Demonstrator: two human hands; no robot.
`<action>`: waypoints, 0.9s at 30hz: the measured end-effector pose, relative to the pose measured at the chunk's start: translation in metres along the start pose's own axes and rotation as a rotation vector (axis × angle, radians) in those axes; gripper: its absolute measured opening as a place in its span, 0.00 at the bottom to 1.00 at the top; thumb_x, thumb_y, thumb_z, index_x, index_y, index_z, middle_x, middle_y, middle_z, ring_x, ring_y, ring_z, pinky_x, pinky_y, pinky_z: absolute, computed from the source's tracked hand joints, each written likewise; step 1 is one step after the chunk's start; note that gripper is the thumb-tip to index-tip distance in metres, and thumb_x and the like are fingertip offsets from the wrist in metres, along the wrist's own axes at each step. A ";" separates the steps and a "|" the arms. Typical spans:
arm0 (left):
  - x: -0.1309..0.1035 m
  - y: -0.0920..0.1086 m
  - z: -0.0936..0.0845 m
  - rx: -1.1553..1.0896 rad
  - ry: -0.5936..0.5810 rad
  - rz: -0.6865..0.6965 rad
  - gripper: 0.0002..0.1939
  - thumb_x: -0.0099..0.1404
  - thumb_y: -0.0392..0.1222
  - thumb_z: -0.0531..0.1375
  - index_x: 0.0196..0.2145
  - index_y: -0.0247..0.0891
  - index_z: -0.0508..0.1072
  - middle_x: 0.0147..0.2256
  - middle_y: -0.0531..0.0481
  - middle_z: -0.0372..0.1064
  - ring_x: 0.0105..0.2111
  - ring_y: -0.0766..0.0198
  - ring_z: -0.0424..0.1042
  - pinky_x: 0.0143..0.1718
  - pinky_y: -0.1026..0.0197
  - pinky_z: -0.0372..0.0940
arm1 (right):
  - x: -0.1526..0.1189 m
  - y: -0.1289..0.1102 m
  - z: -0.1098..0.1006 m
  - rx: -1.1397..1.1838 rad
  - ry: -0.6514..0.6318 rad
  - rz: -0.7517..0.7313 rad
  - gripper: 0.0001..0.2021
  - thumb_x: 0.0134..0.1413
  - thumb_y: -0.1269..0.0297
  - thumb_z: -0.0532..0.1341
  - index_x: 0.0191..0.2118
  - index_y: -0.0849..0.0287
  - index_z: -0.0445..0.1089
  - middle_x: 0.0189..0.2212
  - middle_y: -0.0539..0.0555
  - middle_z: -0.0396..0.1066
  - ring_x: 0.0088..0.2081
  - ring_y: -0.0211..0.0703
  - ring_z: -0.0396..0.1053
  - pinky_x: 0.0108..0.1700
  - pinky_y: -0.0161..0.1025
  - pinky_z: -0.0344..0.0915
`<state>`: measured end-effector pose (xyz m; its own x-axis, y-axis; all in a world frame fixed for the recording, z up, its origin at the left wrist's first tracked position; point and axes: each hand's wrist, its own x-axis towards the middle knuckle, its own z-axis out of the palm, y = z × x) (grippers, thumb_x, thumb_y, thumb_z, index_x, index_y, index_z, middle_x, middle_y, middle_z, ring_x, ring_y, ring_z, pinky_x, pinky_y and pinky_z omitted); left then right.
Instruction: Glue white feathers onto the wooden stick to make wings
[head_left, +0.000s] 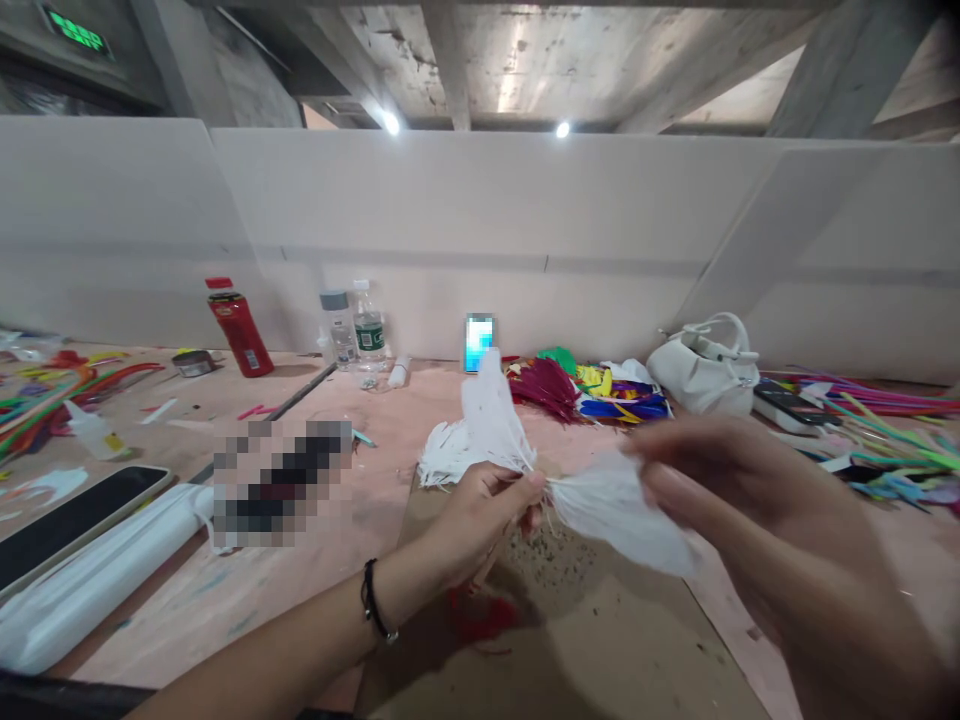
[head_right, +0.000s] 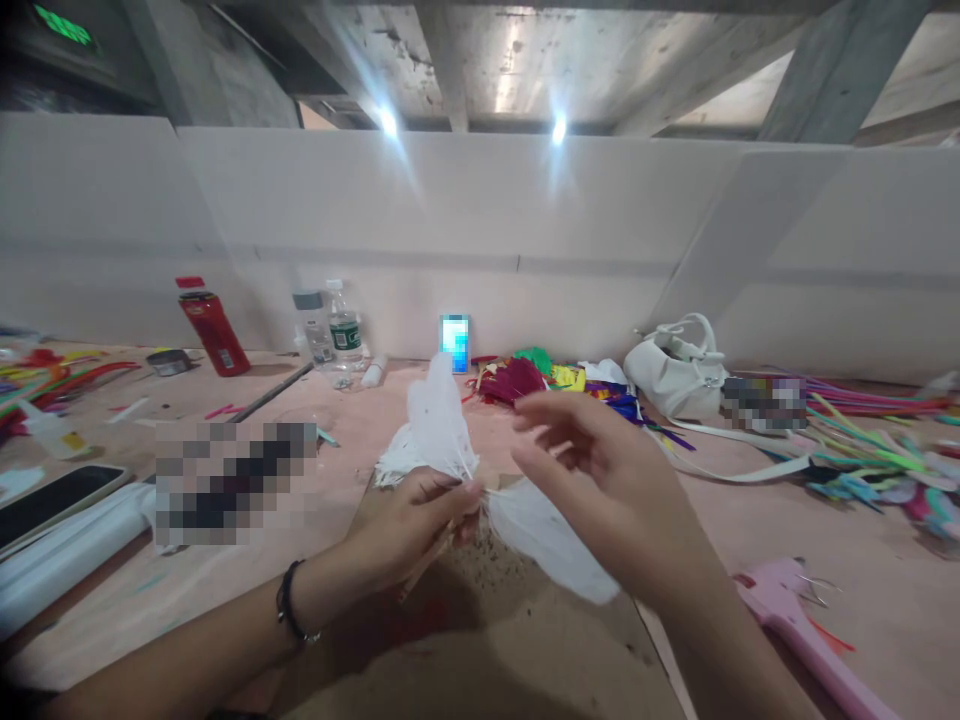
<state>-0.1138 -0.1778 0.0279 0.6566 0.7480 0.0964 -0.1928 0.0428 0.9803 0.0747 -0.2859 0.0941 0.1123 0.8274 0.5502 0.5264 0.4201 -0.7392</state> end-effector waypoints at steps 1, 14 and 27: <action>-0.002 0.002 0.001 0.054 -0.056 -0.020 0.23 0.64 0.58 0.65 0.22 0.35 0.72 0.20 0.53 0.65 0.22 0.69 0.63 0.28 0.64 0.58 | 0.013 0.003 0.002 -0.054 -0.008 0.006 0.13 0.62 0.54 0.64 0.51 0.49 0.73 0.46 0.56 0.76 0.43 0.52 0.74 0.38 0.44 0.73; -0.004 -0.002 -0.002 0.352 -0.135 -0.109 0.21 0.68 0.57 0.59 0.31 0.34 0.74 0.22 0.55 0.64 0.22 0.68 0.61 0.25 0.65 0.55 | 0.060 0.044 0.029 -0.107 -0.580 0.098 0.08 0.57 0.60 0.65 0.29 0.57 0.72 0.28 0.50 0.73 0.30 0.41 0.68 0.30 0.37 0.60; -0.005 -0.002 -0.002 0.294 -0.196 -0.117 0.14 0.64 0.50 0.63 0.34 0.35 0.73 0.22 0.56 0.63 0.21 0.70 0.59 0.23 0.66 0.54 | 0.057 0.050 0.029 -0.015 -0.531 0.040 0.07 0.58 0.61 0.66 0.30 0.57 0.75 0.28 0.49 0.74 0.31 0.39 0.68 0.33 0.36 0.62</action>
<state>-0.1180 -0.1805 0.0256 0.7943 0.6073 -0.0156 0.0907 -0.0932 0.9915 0.0827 -0.2067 0.0773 -0.3079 0.9189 0.2467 0.5428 0.3826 -0.7476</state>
